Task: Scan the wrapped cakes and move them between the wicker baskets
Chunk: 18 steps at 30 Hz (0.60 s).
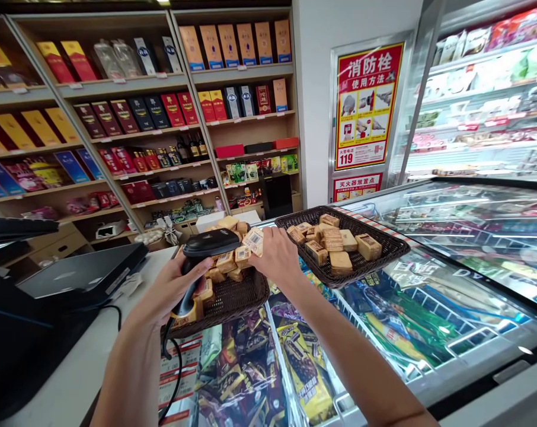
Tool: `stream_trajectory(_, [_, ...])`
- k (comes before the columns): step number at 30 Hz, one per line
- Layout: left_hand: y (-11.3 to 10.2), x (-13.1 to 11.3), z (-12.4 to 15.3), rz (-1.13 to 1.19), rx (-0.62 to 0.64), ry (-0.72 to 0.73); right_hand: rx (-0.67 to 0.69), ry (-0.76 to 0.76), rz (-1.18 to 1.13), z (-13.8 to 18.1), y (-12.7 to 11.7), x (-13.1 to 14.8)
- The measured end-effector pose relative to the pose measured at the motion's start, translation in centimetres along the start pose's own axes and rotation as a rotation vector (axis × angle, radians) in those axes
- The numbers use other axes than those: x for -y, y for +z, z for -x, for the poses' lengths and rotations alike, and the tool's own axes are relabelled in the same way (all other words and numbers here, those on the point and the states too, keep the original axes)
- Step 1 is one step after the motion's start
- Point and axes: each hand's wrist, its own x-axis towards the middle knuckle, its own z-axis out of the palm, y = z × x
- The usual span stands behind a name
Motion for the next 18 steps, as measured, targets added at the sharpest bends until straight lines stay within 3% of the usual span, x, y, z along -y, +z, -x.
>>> stream_trajectory(6, [0.1,0.0,0.0,0.023,-0.006,-0.015,0.015,0.033,0.026,-0.2,-0.3,0.0])
stream_trajectory(9, [-0.2,0.2,-0.1,0.020,-0.024,-0.035,0.014,0.125,0.095,-1.1,-1.5,-1.5])
stream_trajectory(14, [-0.8,0.2,-0.1,0.012,-0.106,-0.057,0.014,0.475,0.199,-2.5,-4.0,-8.4])
stream_trajectory(18, [-1.7,0.4,0.0,0.029,-0.184,-0.095,-0.019,0.707,0.233,-2.1,-4.2,-14.5])
